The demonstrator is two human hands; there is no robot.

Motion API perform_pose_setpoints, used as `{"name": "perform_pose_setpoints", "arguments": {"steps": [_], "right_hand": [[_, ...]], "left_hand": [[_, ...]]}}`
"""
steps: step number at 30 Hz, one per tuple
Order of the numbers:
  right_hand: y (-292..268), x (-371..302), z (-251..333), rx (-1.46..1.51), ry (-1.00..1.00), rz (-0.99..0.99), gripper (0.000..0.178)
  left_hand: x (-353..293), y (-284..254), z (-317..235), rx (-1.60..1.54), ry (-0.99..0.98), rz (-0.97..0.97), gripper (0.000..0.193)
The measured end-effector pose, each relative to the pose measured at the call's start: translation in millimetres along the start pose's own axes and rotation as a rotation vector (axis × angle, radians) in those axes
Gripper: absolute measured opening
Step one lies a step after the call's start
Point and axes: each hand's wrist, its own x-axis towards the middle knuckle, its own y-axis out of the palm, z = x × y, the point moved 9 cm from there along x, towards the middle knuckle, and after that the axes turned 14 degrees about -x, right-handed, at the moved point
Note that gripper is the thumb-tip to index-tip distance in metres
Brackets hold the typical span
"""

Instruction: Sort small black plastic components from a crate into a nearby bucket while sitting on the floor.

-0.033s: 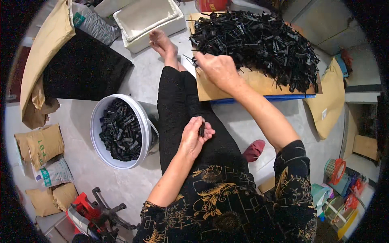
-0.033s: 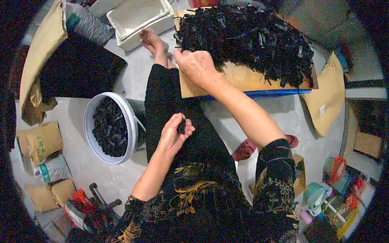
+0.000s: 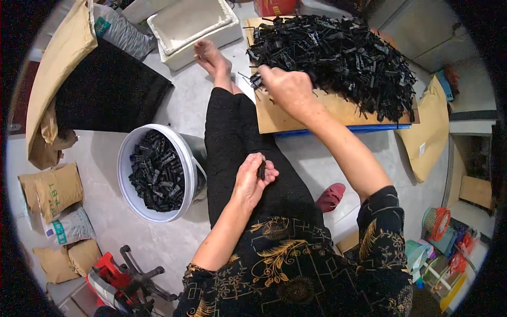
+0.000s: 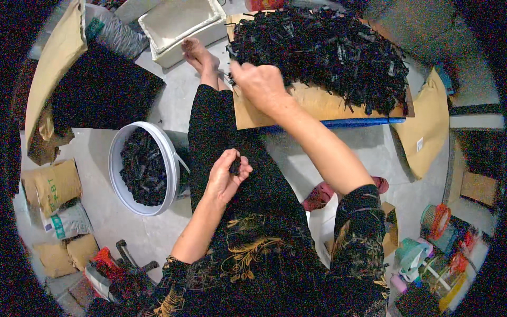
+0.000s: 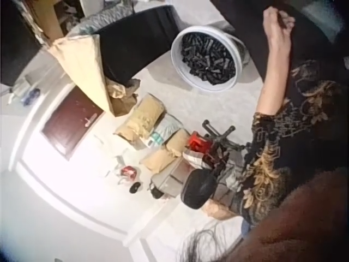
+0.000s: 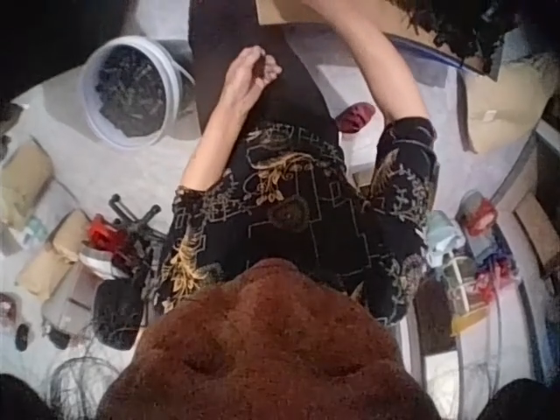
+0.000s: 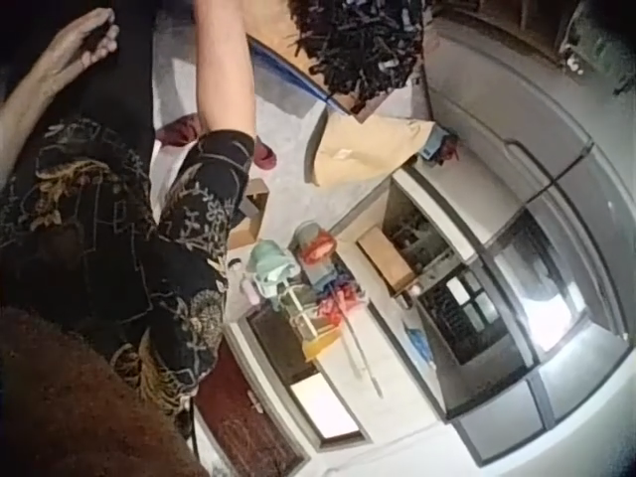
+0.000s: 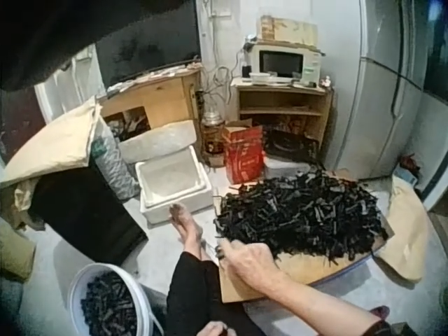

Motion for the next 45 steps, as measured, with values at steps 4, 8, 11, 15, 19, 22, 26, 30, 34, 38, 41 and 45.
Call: {"name": "perform_pose_setpoints", "arguments": {"steps": [4,8,11,15,19,22,26,30,34,38,41,45], "right_hand": [[-31.6,-7.1,-56.4,-0.064,0.188,-0.065,0.031],[-31.8,-14.8,-92.2,-0.015,0.272,0.007,0.030],[-19.1,-18.8,-102.9,0.007,0.304,0.129,0.029],[-15.4,-19.6,-102.1,0.093,0.294,0.075,0.026],[-14.9,-30.4,-123.0,0.427,0.414,-0.060,0.022],[-4.7,-36.6,-141.9,0.791,0.529,-0.038,0.019],[-11.4,-47.3,-137.9,1.092,0.528,0.025,0.015],[-38.4,-59.8,-111.8,1.175,0.352,0.165,0.016],[-51.9,-74.5,-74.7,1.316,0.224,0.288,0.018],[-61.7,-92.4,-51.0,1.371,0.166,0.354,0.022],[-53.6,-113.1,-35.2,1.436,0.153,0.436,0.023],[-68.1,-123.5,-11.2,1.551,0.190,0.440,0.024]], "left_hand": [[3.9,5.4,-5.8,0.023,0.002,0.007,0.006],[12.5,28.4,-4.4,0.033,-0.009,0.045,0.009],[25.0,60.7,-18.2,0.129,0.029,0.111,0.015],[42.4,112.3,-48.2,0.250,0.128,0.184,0.023],[65.9,165.1,-56.0,0.342,0.164,0.291,0.020],[76.1,186.1,-54.7,0.324,0.146,0.327,0.016],[68.7,187.5,-47.2,0.157,0.019,0.332,0.026],[41.4,185.9,-29.2,0.049,-0.207,0.515,0.040],[12.5,170.8,-15.6,-0.065,-0.293,0.640,0.037],[-21.9,152.3,1.6,-0.208,-0.392,0.667,0.035],[-41.3,139.3,13.2,-0.298,-0.467,0.591,0.028],[-60.0,133.2,13.9,-0.253,-0.411,0.594,0.026]]}}
